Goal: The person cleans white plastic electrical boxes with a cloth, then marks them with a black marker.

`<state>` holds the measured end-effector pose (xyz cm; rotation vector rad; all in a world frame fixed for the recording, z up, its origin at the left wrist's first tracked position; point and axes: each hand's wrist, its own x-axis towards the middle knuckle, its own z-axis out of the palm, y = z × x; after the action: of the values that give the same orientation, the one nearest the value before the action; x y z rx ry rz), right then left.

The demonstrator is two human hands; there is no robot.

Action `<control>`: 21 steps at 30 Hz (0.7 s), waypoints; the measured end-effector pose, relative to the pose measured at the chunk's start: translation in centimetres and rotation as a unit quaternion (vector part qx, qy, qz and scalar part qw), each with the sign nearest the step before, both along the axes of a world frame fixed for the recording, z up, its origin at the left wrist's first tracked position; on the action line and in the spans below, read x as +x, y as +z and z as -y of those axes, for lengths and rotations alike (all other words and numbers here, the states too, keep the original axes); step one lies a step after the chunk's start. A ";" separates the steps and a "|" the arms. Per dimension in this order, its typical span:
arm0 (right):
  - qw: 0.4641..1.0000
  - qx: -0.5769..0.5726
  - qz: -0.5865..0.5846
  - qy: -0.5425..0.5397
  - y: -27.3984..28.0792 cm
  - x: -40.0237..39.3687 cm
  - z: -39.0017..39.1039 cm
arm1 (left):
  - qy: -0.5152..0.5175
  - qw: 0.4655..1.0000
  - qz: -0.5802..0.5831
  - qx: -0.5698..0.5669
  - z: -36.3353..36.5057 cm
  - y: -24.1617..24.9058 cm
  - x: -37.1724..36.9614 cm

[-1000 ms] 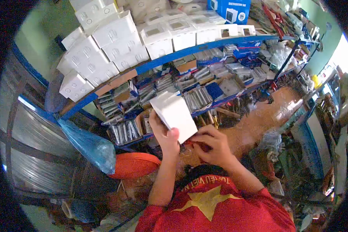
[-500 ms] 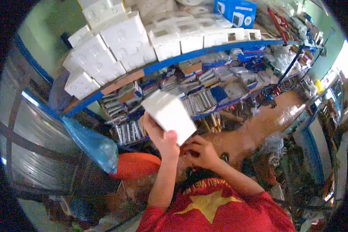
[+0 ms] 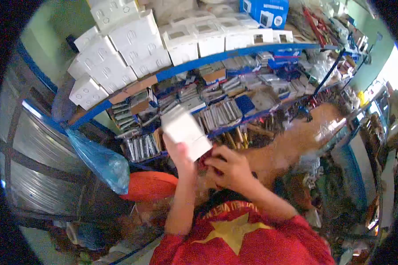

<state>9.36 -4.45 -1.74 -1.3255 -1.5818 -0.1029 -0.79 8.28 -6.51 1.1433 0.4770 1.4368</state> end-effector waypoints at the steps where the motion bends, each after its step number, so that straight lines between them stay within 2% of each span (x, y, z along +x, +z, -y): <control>1: 1.000 -0.026 -0.011 0.006 -1.3 0.2 0.2 | -0.020 0.999 0.047 -0.018 0.3 1.1 0.2; 2: 0.998 -0.059 -0.032 0.011 -2.3 0.0 0.9 | -0.040 0.995 0.085 -0.044 1.1 1.8 -0.2; 3: 0.997 -0.042 -0.062 -0.004 -1.6 0.0 1.3 | -0.052 0.997 0.051 -0.029 1.2 2.3 -0.4; 4: 0.998 0.009 -0.050 -0.022 0.2 0.3 1.7 | -0.061 0.998 0.017 -0.017 1.2 2.5 -0.5; 5: 0.996 0.057 -0.046 -0.045 2.6 0.4 2.0 | -0.058 0.996 0.033 -0.060 1.6 1.8 0.1; 6: 0.990 0.112 -0.041 -0.071 4.4 0.8 1.7 | -0.043 0.998 -0.001 -0.035 2.3 3.4 0.5; 8: 0.988 0.137 -0.012 -0.075 6.8 1.1 -0.1 | -0.049 0.998 -0.028 0.028 2.7 2.5 1.4; 9: 0.985 0.151 0.006 -0.082 7.5 1.3 -1.1 | -0.061 0.997 -0.005 0.046 3.3 1.8 2.0; 10: 0.985 0.156 -0.022 -0.070 7.3 1.1 -2.1 | -0.062 0.998 0.016 -0.028 3.4 2.2 2.6; 13: 0.991 0.124 0.027 -0.044 4.6 0.1 -1.6 | -0.079 0.993 0.061 -0.060 1.8 1.4 1.3; 14: 0.994 0.101 0.021 -0.029 3.0 0.0 -1.0 | -0.050 0.998 -0.033 0.002 1.0 1.5 0.6; 15: 0.997 0.076 0.017 -0.011 1.1 0.4 -0.4 | -0.053 0.998 0.002 -0.036 -0.4 -1.1 0.3; 17: 0.998 0.054 0.008 0.017 -0.3 2.3 -0.3 | -0.066 0.990 0.113 -0.051 0.4 1.2 0.8; 19: 0.998 0.056 -0.014 0.028 -0.1 3.9 -0.3 | -0.056 0.998 0.021 0.030 1.0 3.5 0.8; 21: 0.990 0.101 -0.071 -0.075 3.2 5.1 0.7 | -0.062 0.990 -0.014 0.128 1.2 5.8 1.2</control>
<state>14.45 -5.15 1.42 -1.2625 -1.3151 -0.2486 0.45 7.09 -0.76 1.3754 0.2395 1.4009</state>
